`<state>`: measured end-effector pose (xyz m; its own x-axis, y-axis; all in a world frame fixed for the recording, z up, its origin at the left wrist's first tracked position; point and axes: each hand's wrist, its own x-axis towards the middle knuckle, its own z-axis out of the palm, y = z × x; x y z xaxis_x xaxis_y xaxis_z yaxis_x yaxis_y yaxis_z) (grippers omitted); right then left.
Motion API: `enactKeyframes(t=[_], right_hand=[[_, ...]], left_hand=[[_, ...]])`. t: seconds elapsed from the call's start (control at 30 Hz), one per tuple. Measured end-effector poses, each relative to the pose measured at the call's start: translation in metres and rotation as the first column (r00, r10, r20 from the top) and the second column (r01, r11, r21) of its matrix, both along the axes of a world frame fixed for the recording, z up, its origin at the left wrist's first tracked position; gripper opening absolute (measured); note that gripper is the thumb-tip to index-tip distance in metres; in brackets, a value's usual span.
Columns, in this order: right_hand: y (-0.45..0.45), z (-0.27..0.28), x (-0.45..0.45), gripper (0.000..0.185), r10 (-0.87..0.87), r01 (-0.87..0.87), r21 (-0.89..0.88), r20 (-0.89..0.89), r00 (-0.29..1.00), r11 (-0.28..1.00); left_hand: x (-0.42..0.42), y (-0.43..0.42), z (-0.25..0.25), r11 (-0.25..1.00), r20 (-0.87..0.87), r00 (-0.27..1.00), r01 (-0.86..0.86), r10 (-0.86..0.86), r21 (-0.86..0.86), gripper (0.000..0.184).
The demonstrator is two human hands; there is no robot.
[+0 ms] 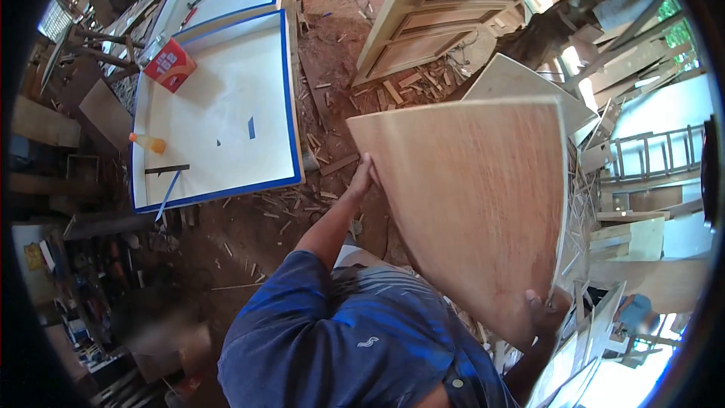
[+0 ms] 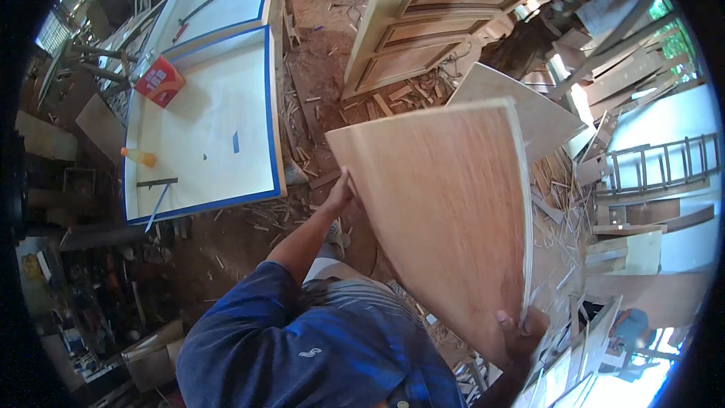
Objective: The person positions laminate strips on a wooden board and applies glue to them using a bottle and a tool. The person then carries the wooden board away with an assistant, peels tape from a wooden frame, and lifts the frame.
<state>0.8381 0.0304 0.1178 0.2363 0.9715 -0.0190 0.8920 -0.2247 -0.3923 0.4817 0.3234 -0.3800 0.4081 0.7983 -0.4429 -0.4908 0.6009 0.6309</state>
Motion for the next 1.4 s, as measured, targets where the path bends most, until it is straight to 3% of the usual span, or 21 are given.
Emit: enactKeyframes(t=[0.03,0.07,0.13,0.2,0.23,0.3,0.4,0.5,0.6,0.67,0.8,0.83,0.93,0.97,1.1,1.4], right_hand=[[0.025,0.012,-0.032,0.026,-0.019,0.024,0.059,-0.090,0.996,0.998],[0.048,0.020,-0.056,0.027,-0.033,0.055,0.121,-0.179,0.983,0.991],[0.073,0.017,-0.076,0.024,-0.011,0.027,0.125,-0.124,0.992,0.992],[0.091,-0.010,-0.089,0.023,0.014,0.017,0.203,-0.151,0.988,0.979],[0.098,-0.015,-0.086,0.023,0.012,-0.007,0.068,-0.077,0.997,0.998],[0.112,-0.029,-0.076,0.024,0.035,-0.024,-0.191,0.057,0.998,0.981],[0.130,-0.075,-0.081,0.026,0.039,-0.050,-0.059,-0.186,0.982,0.997],[0.151,-0.129,-0.069,0.027,0.055,-0.065,-0.056,-0.176,0.983,0.996],[0.176,-0.170,-0.066,0.027,0.092,-0.104,-0.127,-0.099,0.991,0.986],[0.198,-0.193,-0.068,0.038,0.151,-0.152,-0.072,-0.021,0.988,0.986],[0.244,-0.243,-0.075,0.049,0.154,-0.134,-0.208,0.081,0.985,0.969],[0.257,-0.267,-0.072,0.046,0.159,-0.141,-0.206,0.074,0.985,0.968],[0.298,-0.332,-0.072,0.042,0.187,-0.169,-0.215,0.064,0.980,0.962],[0.314,-0.344,-0.083,0.043,0.195,-0.175,-0.221,0.074,0.978,0.959],[0.390,-0.375,-0.125,0.052,0.230,-0.222,-0.277,-0.001,0.973,0.935],[0.549,-0.463,-0.216,0.043,0.256,-0.229,-0.340,0.034,0.966,0.912]], left_hand=[[-0.005,0.011,-0.013,0.998,-0.154,0.987,0.035,-0.042,-0.053,0.080],[-0.011,0.012,-0.011,0.996,-0.463,0.886,0.030,0.011,0.082,0.073],[-0.022,0.015,0.015,0.938,-0.872,0.435,0.147,0.224,0.314,0.062],[-0.050,0.023,0.061,0.899,-0.709,0.635,0.052,0.307,0.435,0.049],[-0.069,0.019,0.088,0.878,-0.611,0.716,-0.005,0.337,0.478,0.043],[-0.106,0.011,0.142,0.818,-0.608,0.630,-0.077,0.483,0.569,0.030],[-0.168,0.003,0.139,0.763,-0.647,0.466,-0.104,0.604,0.638,0.025],[-0.217,-0.015,0.131,0.786,-0.710,0.354,-0.148,0.609,0.600,0.021],[-0.253,-0.034,0.111,0.778,-0.741,0.263,-0.072,0.618,0.624,0.021],[-0.260,-0.047,0.117,0.824,-0.801,0.216,-0.036,0.558,0.565,0.021],[-0.256,-0.068,0.123,0.815,-0.826,0.042,0.148,0.561,0.561,0.019],[-0.250,-0.072,0.134,0.900,-0.904,0.115,0.104,0.412,0.424,0.037],[-0.227,-0.076,0.148,0.873,-0.898,-0.094,0.297,0.430,0.387,0.061],[-0.233,-0.080,0.129,0.900,-0.948,-0.030,0.324,0.318,0.291,0.091],[-0.229,-0.075,0.121,0.913,-0.969,-0.154,0.389,0.194,0.121,0.116],[-0.231,-0.062,0.132,0.937,-0.991,-0.105,0.348,0.079,0.038,0.122]])
